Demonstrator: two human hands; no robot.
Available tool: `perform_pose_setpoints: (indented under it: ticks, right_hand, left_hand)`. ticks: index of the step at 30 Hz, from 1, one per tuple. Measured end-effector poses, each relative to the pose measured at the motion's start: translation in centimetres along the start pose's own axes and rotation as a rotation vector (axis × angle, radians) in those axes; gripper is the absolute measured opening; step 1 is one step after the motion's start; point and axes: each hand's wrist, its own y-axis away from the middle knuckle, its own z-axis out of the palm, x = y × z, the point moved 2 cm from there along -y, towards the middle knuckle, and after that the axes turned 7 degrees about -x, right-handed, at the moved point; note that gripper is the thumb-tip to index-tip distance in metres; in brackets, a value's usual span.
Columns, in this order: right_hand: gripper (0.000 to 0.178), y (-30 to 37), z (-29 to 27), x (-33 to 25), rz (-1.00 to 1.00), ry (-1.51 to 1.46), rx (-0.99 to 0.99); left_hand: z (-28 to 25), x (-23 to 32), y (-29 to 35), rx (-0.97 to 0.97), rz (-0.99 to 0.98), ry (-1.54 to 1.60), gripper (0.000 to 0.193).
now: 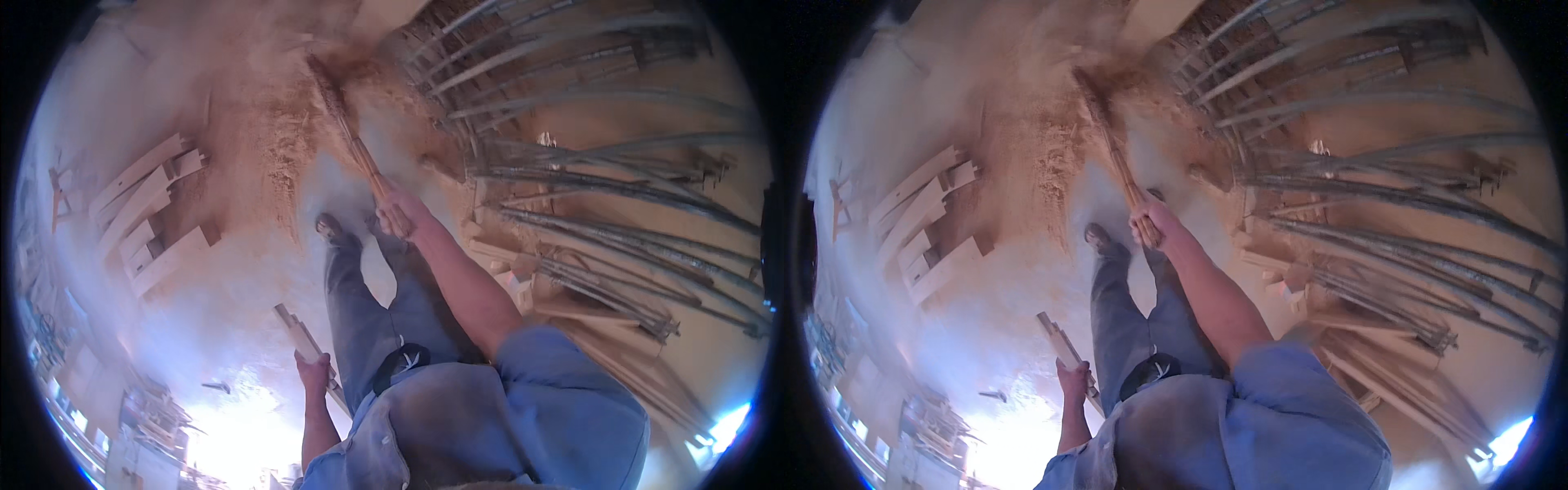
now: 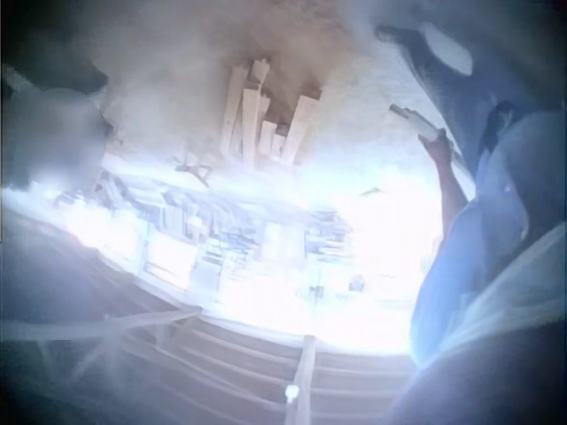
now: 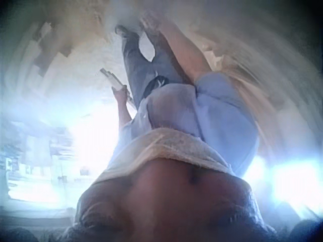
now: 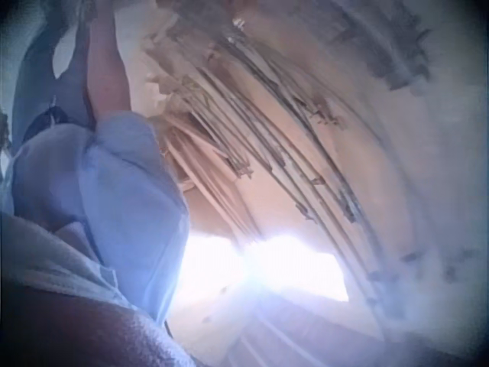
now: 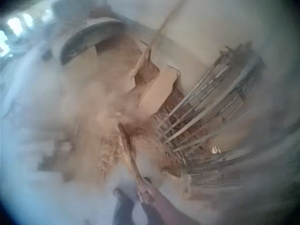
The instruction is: The person sweeps sawdust and debris on a concrete floor using a traditional straw broom. They gather the debris into a pile and then pick up a bucket to collect the swept material.
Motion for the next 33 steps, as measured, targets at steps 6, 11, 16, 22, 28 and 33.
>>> perform_pose_setpoints:
  ticks: [6,11,16,22,28,33]
  right_hand:
    - [0.084,11.4,-2.3,3.4,0.077,0.561,0.091]
    - [0.073,9.2,-7.8,3.0,0.292,0.981,0.127]
    - [0.021,-0.5,-4.0,-3.4,-0.066,1.632,0.142]
    - [0.065,-0.3,2.4,1.3,-0.183,1.616,0.166]
    - [0.082,8.1,-1.1,14.4,0.204,1.285,-0.075]
    - [0.040,6.0,-1.8,23.5,0.685,1.013,-0.076]
  left_hand:
    - [3.7,-2.9,3.3,0.052,0.087,0.020,0.073]
    - [6.3,-14.9,3.1,0.200,-0.034,0.295,0.083]
    - [7.4,-20.3,3.9,0.129,-0.073,0.425,0.093]
    - [8.8,-28.6,5.5,0.341,-0.198,0.392,0.098]
    - [14.5,-29.4,9.4,0.397,-0.261,0.501,0.094]
    - [20.8,-24.9,14.3,0.259,-0.290,0.742,0.086]
